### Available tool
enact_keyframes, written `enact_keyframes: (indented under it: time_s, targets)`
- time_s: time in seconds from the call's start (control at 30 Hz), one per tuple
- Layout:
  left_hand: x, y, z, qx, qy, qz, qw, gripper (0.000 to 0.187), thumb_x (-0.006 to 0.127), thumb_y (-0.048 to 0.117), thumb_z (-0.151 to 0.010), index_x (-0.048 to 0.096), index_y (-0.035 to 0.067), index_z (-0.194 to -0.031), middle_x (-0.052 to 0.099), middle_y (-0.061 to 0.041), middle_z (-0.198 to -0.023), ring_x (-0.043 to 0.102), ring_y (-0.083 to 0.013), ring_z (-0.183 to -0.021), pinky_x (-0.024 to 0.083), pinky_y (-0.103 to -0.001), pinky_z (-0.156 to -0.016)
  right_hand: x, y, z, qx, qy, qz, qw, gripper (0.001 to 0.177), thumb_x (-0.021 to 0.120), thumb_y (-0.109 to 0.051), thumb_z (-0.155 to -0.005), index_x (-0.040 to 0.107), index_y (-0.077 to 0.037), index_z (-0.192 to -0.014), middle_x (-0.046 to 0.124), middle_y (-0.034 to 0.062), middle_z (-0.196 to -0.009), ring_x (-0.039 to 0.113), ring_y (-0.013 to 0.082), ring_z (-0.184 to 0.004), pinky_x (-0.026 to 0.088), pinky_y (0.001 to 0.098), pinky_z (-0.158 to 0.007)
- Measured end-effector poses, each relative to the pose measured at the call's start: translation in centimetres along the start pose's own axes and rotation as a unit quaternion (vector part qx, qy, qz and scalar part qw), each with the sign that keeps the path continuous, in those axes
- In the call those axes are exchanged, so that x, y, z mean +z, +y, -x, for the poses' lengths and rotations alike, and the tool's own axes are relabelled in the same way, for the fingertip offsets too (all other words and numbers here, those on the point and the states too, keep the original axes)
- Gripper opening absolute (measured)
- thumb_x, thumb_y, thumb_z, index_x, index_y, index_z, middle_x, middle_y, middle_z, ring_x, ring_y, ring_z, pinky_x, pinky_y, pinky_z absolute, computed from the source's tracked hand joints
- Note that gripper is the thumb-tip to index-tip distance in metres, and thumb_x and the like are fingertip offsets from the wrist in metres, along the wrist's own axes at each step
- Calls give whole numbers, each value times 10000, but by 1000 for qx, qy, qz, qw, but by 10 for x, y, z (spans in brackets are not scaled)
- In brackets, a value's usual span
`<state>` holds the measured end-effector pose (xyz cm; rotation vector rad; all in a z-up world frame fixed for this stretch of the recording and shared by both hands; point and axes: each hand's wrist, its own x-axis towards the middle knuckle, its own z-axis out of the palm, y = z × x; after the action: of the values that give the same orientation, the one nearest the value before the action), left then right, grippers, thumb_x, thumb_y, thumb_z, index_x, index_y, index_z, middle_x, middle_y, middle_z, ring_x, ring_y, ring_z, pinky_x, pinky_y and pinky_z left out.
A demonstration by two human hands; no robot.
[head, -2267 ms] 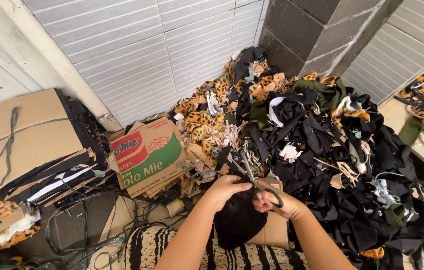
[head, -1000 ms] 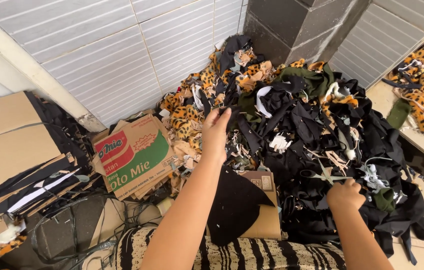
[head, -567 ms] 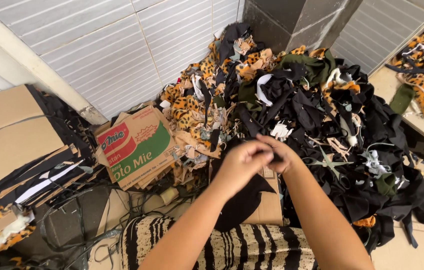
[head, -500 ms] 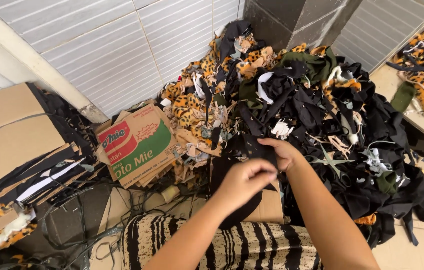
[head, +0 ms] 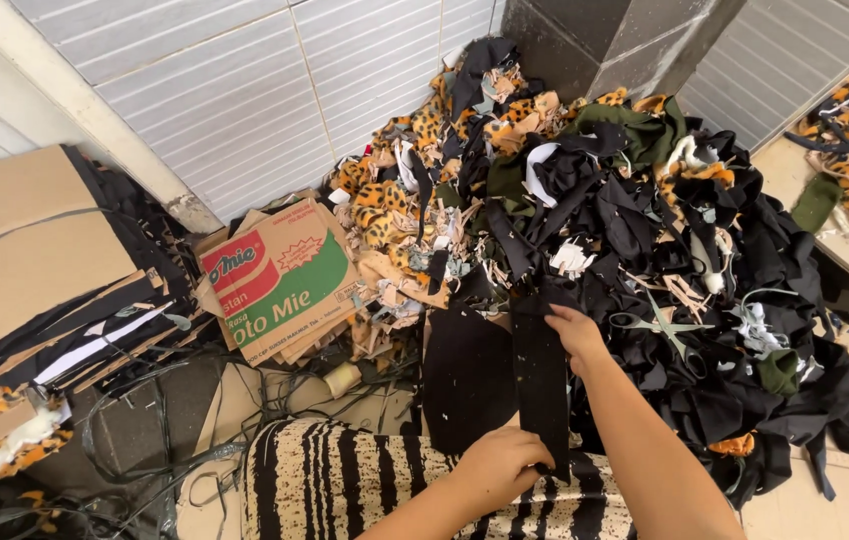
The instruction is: Sorting and trimming fabric scraps from a large pile using scissors on the floor of a warehouse.
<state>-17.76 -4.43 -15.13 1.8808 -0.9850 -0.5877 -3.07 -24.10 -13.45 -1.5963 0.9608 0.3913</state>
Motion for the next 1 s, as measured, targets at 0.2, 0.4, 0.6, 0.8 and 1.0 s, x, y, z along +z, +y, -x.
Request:
enact_keyframes:
  time_s: [0.2, 0.4, 0.6, 0.8, 1.0]
  targets:
    - [19, -1, 0, 47, 0, -67, 997, 193, 630, 140, -982, 751, 113, -1130, 747, -50, -1122, 672, -275, -960, 516, -423, -931, 2, -5, -8, -10, 27, 37, 999, 400, 590, -247, -1044, 639, -57, -1392, 691, 129, -1311, 653, 322, -1192, 538, 406, -1017]
    - [46, -26, 2, 31, -6, -77, 997, 224, 572, 144, -1020, 734, 117, -1172, 731, -53, -1146, 670, -283, -1060, 537, -468, -902, 6, -1, -30, 19, 39, 114, 993, 617, 591, -333, -1035, 396, -129, -1583, 405, 100, -1621, 397, 350, -1482, 401, 515, -1186]
    - [35, -17, -4, -21, -33, -5, 999, 224, 593, 181, -1027, 725, 87, -1181, 709, -64, -1218, 662, -276, -1106, 556, -456, -890, -2, 12, -52, -116, 91, 154, 977, 635, 687, -254, -962, 456, -139, -1541, 536, 102, -1496, 561, 312, -1319, 490, 473, -1050]
    - [20, 0, -9, -123, 71, 101, 985, 194, 624, 161, -1002, 749, 75, -1124, 729, -100, -1128, 667, -269, -1061, 544, -424, -964, -30, 28, 14, -192, -84, 254, 944, 452, 577, -124, -983, 612, -179, -1431, 660, 28, -1405, 621, 211, -1271, 524, 401, -1030]
    - [28, -7, -18, -245, 204, 122, 940, 184, 650, 240, -978, 747, 123, -1081, 651, -23, -968, 630, -173, -840, 502, -310, -754, -72, 56, 103, -155, -347, 270, 885, 732, 605, -97, -772, 472, -234, -1478, 491, 10, -1537, 435, 197, -1482, 332, 435, -1214]
